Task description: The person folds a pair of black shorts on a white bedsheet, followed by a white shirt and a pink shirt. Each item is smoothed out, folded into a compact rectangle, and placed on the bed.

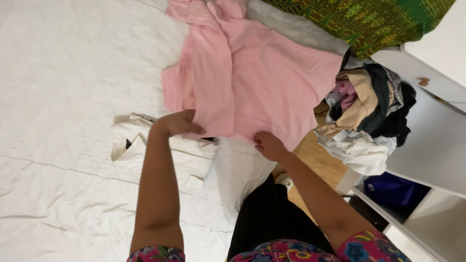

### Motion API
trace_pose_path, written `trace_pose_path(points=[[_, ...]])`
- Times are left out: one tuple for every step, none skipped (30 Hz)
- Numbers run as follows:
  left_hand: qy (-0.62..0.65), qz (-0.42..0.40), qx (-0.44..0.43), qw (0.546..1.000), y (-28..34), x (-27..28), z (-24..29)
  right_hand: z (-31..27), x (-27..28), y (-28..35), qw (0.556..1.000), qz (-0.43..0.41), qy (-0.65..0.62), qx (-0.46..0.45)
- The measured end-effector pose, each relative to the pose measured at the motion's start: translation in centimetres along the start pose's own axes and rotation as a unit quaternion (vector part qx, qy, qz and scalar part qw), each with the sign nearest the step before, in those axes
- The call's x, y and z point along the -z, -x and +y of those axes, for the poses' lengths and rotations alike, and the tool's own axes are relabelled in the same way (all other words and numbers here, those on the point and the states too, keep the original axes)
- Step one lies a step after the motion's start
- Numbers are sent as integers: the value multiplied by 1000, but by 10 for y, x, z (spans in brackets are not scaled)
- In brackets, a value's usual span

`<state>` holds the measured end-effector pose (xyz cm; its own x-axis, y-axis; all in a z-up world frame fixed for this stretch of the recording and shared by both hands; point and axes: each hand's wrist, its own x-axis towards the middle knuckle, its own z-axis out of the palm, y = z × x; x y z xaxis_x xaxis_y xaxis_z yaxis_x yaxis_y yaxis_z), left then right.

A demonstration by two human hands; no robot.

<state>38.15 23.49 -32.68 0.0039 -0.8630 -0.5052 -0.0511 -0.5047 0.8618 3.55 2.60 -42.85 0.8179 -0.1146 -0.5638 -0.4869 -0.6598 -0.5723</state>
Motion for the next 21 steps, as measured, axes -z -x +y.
trace_pose_path(points=[[-32,13,149,988,6,-1,6,6,9,8,994,9,-103,44],[-64,29,294,953,13,1,11,13,20,10,975,19,-202,92],[-63,31,292,954,7,-1,1,20,30,10,975,19,-199,93],[-86,25,298,950,4,-3,-9,25,39,10,961,32,-265,73],[-108,18,304,946,2,-5,-18,30,49,10,942,45,-330,52],[-108,19,304,946,-6,-13,-20,26,49,13,942,45,-329,52],[3,66,253,965,-15,-22,-22,23,50,17,943,43,-329,6],[111,114,193,968,-30,-25,-23,22,55,15,943,47,-327,-37],[108,115,188,969,-32,-26,-10,10,67,11,944,52,-325,-34],[213,155,202,943,-32,-34,2,-2,75,15,966,14,-255,-25],[316,192,215,904,-32,-42,13,-13,84,17,983,-24,-184,-15],[316,187,217,904,-25,-42,10,-2,75,21,982,-24,-186,-20],[329,136,244,902,-19,-42,8,9,66,25,991,-96,-95,-17],[339,85,268,898,-15,-37,7,19,58,25,987,-163,-3,-12],[336,81,268,899,-12,-33,9,34,57,27,987,-161,-5,-16],[293,45,300,907,-7,-27,10,48,57,26,981,-193,-3,-6],[249,9,330,910,0,-22,11,62,56,24,974,-225,-1,5],[253,13,334,908,-8,-17,7,74,58,21,973,-230,-1,9],[251,79,251,932,-15,-12,2,85,60,17,981,-192,9,13],[243,144,162,945,-27,-4,-2,99,66,12,988,-150,21,15],[244,147,162,945,-37,-1,-4,90,78,5,988,-151,22,18]])
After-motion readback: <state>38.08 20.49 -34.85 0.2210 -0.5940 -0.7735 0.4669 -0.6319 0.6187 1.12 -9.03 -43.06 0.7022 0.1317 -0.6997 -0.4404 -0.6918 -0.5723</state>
